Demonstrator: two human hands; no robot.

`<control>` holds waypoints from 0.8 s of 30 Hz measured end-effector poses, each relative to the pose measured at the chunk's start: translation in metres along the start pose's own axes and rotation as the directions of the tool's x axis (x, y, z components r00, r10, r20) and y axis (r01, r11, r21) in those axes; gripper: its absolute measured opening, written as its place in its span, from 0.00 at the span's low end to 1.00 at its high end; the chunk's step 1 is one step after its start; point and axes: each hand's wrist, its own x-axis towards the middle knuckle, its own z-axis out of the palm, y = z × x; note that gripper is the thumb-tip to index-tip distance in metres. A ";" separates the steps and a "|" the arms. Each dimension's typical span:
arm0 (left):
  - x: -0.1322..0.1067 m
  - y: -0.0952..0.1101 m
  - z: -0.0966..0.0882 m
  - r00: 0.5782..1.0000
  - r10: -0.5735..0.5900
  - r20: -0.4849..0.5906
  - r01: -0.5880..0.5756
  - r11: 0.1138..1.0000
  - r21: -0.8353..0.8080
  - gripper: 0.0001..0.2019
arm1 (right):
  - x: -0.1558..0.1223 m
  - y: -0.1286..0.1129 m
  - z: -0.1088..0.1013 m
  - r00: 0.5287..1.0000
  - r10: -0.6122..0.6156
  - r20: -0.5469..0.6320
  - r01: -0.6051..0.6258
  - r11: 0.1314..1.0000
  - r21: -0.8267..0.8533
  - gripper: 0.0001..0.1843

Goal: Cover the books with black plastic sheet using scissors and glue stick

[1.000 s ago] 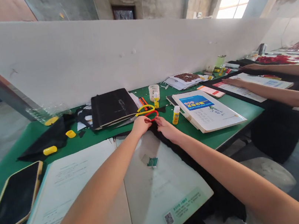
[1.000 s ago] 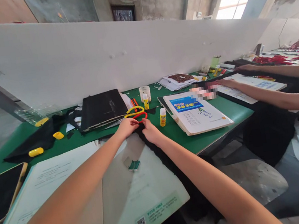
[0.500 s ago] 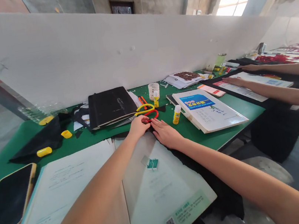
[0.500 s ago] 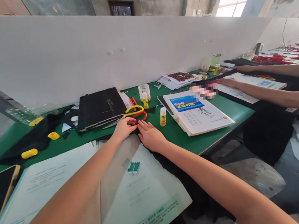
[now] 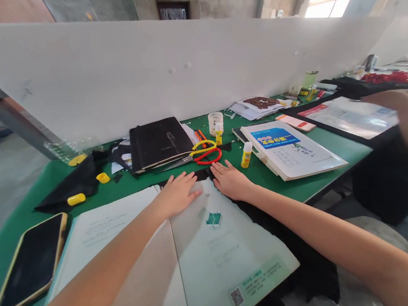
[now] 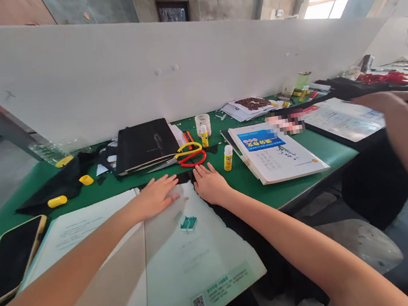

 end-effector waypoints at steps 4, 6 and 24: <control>-0.020 0.008 0.015 1.000 -0.004 0.014 0.004 0.999 0.046 0.29 | -0.001 -0.011 -0.005 0.997 0.080 0.007 -0.080 0.997 0.003 0.28; -0.022 0.013 0.017 1.000 -0.019 -0.015 0.019 0.998 0.061 0.29 | -0.001 -0.017 -0.006 0.995 0.081 -0.058 -0.081 0.997 0.008 0.27; -0.021 0.019 0.025 0.998 -0.025 -0.057 0.035 0.982 0.185 0.29 | 0.014 -0.043 -0.007 0.959 0.167 0.228 -0.204 0.967 0.153 0.37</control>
